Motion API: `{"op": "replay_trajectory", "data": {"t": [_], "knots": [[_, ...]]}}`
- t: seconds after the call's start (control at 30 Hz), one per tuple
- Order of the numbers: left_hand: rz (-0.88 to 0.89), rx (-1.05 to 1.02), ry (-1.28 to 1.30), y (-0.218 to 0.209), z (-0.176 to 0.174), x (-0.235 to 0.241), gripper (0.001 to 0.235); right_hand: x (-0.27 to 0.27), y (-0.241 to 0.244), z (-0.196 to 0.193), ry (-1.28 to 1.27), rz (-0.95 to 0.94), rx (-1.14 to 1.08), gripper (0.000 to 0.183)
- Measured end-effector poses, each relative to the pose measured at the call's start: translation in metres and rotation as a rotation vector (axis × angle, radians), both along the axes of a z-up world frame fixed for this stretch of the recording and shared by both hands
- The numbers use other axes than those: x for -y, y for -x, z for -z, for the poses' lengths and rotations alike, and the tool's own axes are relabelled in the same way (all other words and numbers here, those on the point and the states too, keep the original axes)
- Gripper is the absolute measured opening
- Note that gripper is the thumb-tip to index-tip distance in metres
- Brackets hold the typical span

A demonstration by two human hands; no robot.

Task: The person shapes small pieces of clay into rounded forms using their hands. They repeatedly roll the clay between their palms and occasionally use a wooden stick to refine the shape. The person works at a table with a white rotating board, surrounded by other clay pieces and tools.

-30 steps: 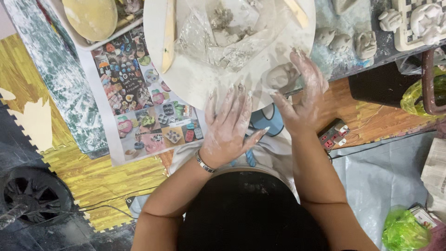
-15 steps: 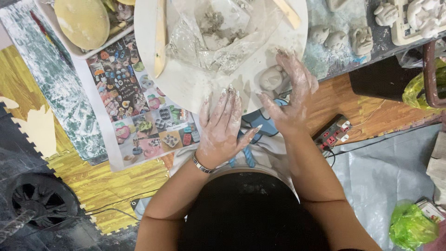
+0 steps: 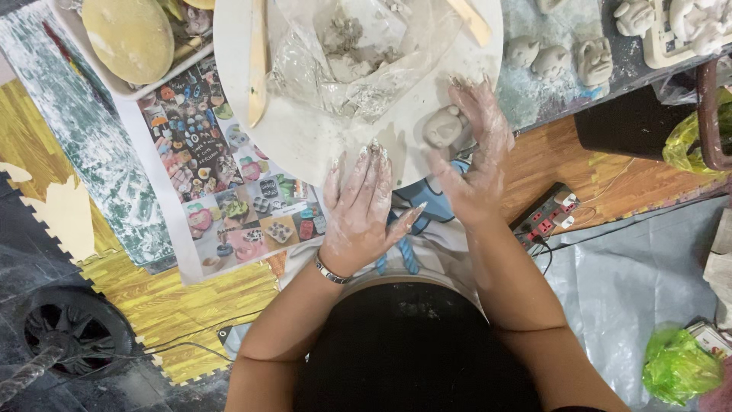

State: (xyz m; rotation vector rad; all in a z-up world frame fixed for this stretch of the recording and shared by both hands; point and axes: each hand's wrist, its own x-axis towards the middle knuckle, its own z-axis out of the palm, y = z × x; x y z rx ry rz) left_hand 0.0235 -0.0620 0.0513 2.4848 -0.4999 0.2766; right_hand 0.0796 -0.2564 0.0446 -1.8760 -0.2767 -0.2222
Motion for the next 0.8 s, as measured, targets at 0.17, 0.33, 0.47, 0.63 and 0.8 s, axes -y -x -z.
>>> {"op": "replay_trajectory", "data": {"t": [0.17,0.33,0.47,0.63,0.8], "knots": [[-0.005,-0.011,0.01,0.0,0.0,-0.001,0.079,0.001,0.004,0.001,-0.079,0.016,-0.094,0.078],[-0.01,-0.002,-0.008,0.0,0.0,-0.001,0.079,0.0,0.004,0.003,-0.051,0.036,-0.095,0.075],[-0.008,-0.005,-0.012,0.001,0.002,-0.001,0.079,0.001,0.0,0.001,-0.004,-0.016,-0.022,0.087],[-0.002,0.02,0.0,0.002,0.004,-0.002,0.079,-0.001,-0.003,-0.002,0.129,0.016,0.027,0.092],[-0.003,0.008,-0.009,0.001,0.004,-0.002,0.079,-0.012,-0.001,-0.003,0.133,0.104,0.011,0.084]]}}
